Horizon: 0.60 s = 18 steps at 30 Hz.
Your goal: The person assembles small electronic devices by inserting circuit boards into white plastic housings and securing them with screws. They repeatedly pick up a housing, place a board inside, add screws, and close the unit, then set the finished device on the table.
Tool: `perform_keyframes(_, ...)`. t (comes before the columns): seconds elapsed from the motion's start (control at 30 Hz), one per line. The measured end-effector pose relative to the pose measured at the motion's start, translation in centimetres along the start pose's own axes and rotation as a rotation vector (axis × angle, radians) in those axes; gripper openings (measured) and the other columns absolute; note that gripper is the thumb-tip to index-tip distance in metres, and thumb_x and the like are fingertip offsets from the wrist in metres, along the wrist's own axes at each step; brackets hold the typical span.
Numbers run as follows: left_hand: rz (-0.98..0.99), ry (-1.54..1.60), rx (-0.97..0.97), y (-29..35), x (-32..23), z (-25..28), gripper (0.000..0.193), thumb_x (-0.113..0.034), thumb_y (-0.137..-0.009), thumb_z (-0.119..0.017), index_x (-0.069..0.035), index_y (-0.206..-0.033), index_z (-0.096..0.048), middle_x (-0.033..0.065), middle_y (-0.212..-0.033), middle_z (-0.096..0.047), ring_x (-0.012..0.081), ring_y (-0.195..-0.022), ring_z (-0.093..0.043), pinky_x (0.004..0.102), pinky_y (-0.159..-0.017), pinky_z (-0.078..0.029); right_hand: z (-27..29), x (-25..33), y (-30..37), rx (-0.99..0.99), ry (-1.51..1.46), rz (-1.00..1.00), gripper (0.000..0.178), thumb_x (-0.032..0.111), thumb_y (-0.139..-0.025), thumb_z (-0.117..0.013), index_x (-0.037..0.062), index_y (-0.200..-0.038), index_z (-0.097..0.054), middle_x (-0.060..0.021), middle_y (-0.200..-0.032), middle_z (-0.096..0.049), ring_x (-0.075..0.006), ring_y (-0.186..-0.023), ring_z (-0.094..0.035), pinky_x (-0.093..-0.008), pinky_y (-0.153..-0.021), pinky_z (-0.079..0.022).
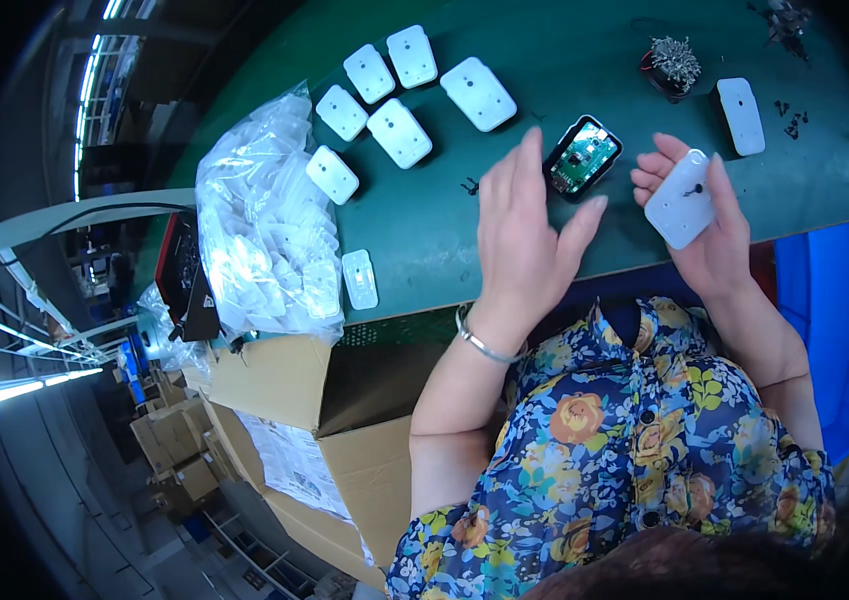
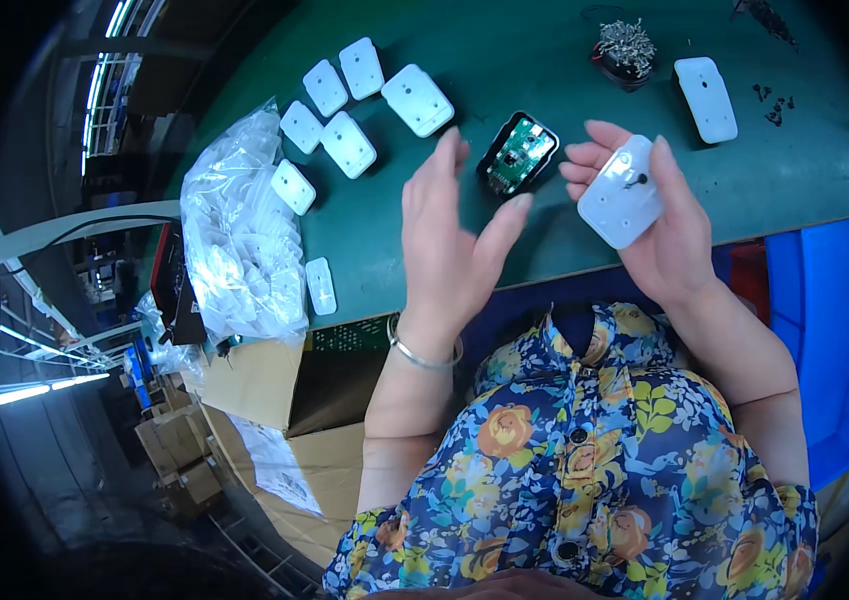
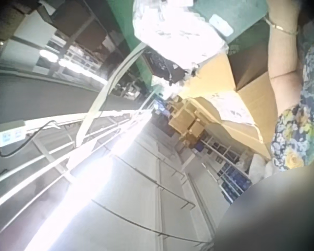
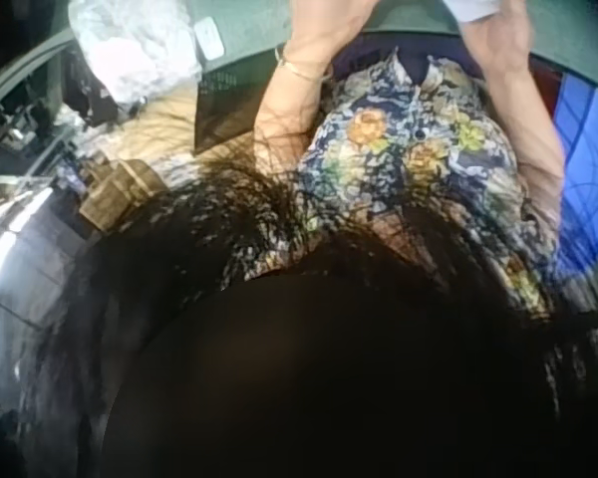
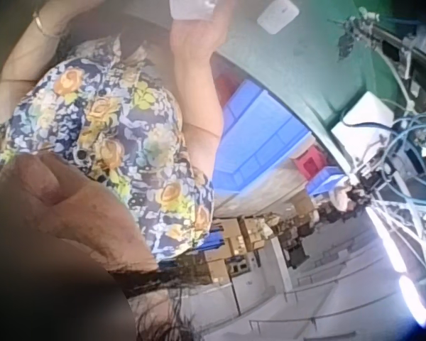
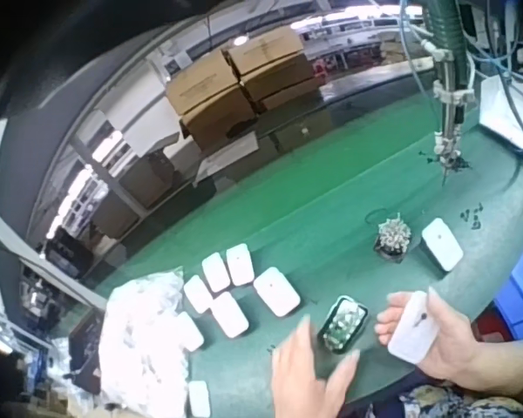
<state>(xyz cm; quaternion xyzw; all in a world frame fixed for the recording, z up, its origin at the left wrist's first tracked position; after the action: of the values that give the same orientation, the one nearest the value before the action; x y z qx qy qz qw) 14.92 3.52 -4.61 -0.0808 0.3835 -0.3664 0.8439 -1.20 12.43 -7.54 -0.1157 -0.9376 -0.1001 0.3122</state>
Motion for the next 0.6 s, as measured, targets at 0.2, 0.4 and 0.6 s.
perform_keyframes(0.2, 0.081, -0.122, 0.255, -1.9, 0.5, -1.7, 0.062, -0.017, -0.068, -0.072, 0.006, -0.118, -0.044, 0.0197, -0.101, -0.056, 0.0328, -0.091, -0.055, 0.0376, -0.079, -0.045, -0.1, -1.0, -1.2, -0.065, -0.115, -0.092, 0.051, 0.037, -0.097, -0.030, -0.0047, -0.122, -0.040, -0.0151, -0.105, -0.056, -0.0235, -0.099, -0.056, -0.0365, -0.090, -0.045)
perform_keyframes(0.4, 0.380, 0.269, 0.188, -1.3, -0.9, -1.2, 0.057, -0.017, -0.064, -0.077, 0.004, -0.108, -0.046, 0.0133, -0.097, -0.056, 0.0218, -0.090, -0.056, 0.0311, -0.079, -0.046, -0.2, -0.6, -0.6, -0.026, -0.210, -0.114, 0.049, 0.037, -0.096, -0.031, -0.0038, -0.121, -0.042, -0.0137, -0.100, -0.059, -0.0234, -0.096, -0.058, -0.0372, -0.090, -0.045)
perform_keyframes(0.6, 0.414, 0.672, 0.315, 0.7, 0.2, -1.8, 0.075, -0.012, -0.071, -0.075, 0.001, -0.132, -0.032, 0.0096, -0.110, -0.051, 0.0139, -0.093, -0.053, 0.0271, -0.081, -0.046, -0.5, -0.1, 0.2, 0.045, -0.258, -0.141, 0.049, 0.037, -0.096, -0.031, -0.0036, -0.122, -0.043, -0.0137, -0.101, -0.060, -0.0236, -0.096, -0.058, -0.0369, -0.088, -0.046)
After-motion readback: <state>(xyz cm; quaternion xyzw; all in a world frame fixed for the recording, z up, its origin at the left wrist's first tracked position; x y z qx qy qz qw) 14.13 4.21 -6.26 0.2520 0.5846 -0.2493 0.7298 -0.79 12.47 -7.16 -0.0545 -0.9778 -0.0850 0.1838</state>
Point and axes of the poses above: each hand's wrist, its own y-axis away from the middle knuckle, its own z-axis out of the back of the hand, x = y × z, the point moved 1 cm from there along -y, towards the middle knuckle
